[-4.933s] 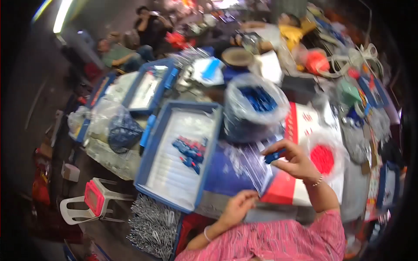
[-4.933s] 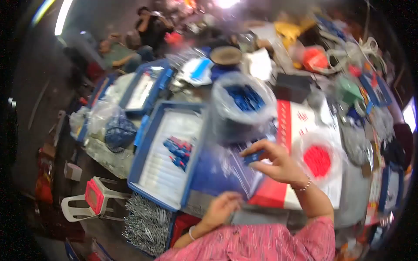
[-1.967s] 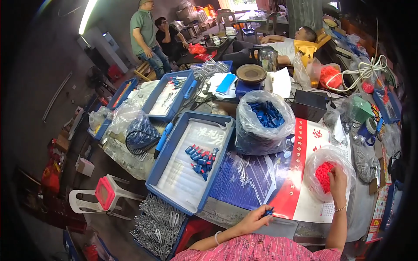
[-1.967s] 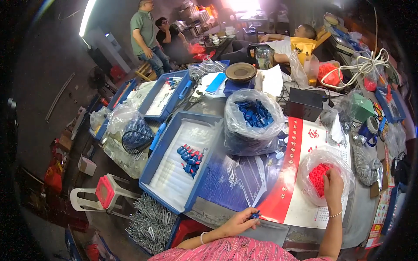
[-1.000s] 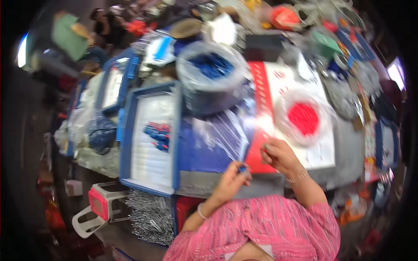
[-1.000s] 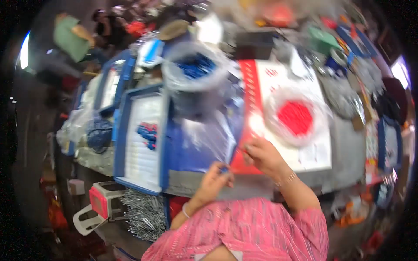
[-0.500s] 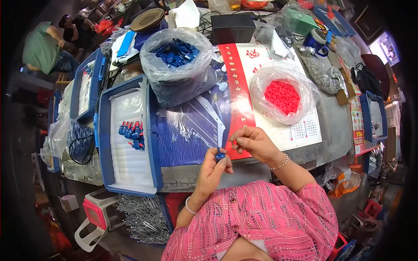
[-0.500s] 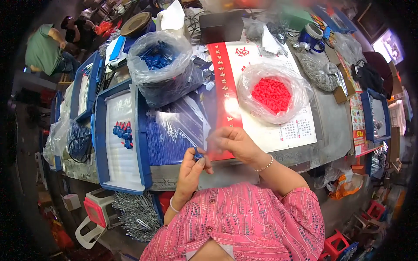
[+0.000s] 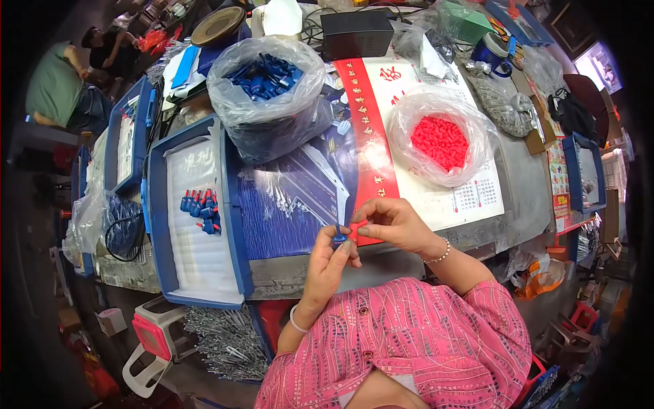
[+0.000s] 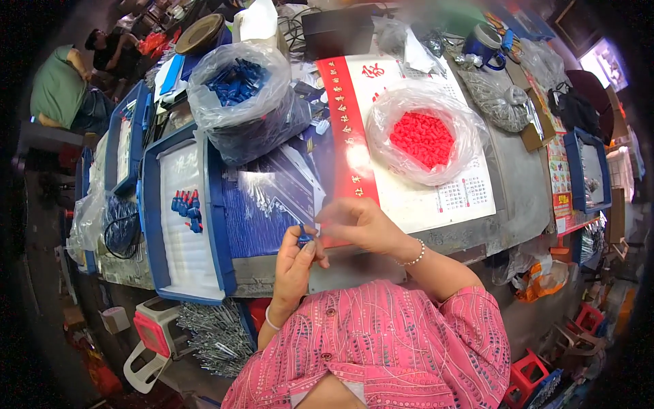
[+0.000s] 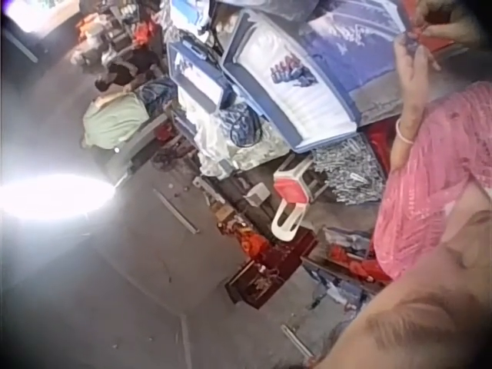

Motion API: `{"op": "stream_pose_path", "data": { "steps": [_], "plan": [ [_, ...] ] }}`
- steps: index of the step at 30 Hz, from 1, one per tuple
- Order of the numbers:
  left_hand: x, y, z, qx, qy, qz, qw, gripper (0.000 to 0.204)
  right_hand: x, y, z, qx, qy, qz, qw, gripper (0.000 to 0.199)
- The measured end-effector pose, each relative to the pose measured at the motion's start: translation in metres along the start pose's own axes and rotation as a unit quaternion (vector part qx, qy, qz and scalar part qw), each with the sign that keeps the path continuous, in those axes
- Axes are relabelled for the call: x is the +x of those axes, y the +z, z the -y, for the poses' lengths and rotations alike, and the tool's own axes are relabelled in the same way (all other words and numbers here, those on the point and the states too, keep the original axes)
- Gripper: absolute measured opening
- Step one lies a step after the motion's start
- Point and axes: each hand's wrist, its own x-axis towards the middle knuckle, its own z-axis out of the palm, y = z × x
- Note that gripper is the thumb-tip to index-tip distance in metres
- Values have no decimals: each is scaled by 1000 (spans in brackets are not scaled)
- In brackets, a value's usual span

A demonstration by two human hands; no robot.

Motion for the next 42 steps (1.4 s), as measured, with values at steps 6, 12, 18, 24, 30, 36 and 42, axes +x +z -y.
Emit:
{"op": "stream_pose_path", "data": {
  "steps": [6,12,18,24,30,36,42],
  "plan": [
    [0,0,1,-23,-8,-9,1000,18,3,-3,-2,204,112,18,972,18],
    [2,-1,2,-33,-7,17,999,20,3,-12,-21,371,166,79,910,19],
    [1,-3,2,-56,-14,7,998,19,0,0,-11,281,171,33,944,20],
    [9,-6,5,-140,-62,-43,987,15,0,8,2,-195,-73,46,977,18],
    [10,-10,12,-240,-108,-35,964,17,1,13,-1,-307,-125,42,942,18],
    [14,-10,28,-329,-110,12,938,22,1,18,-5,-217,-76,-2,973,18],
    [18,-13,41,-389,-99,27,916,21,4,18,-6,-269,-108,11,957,17]
  ]
}}
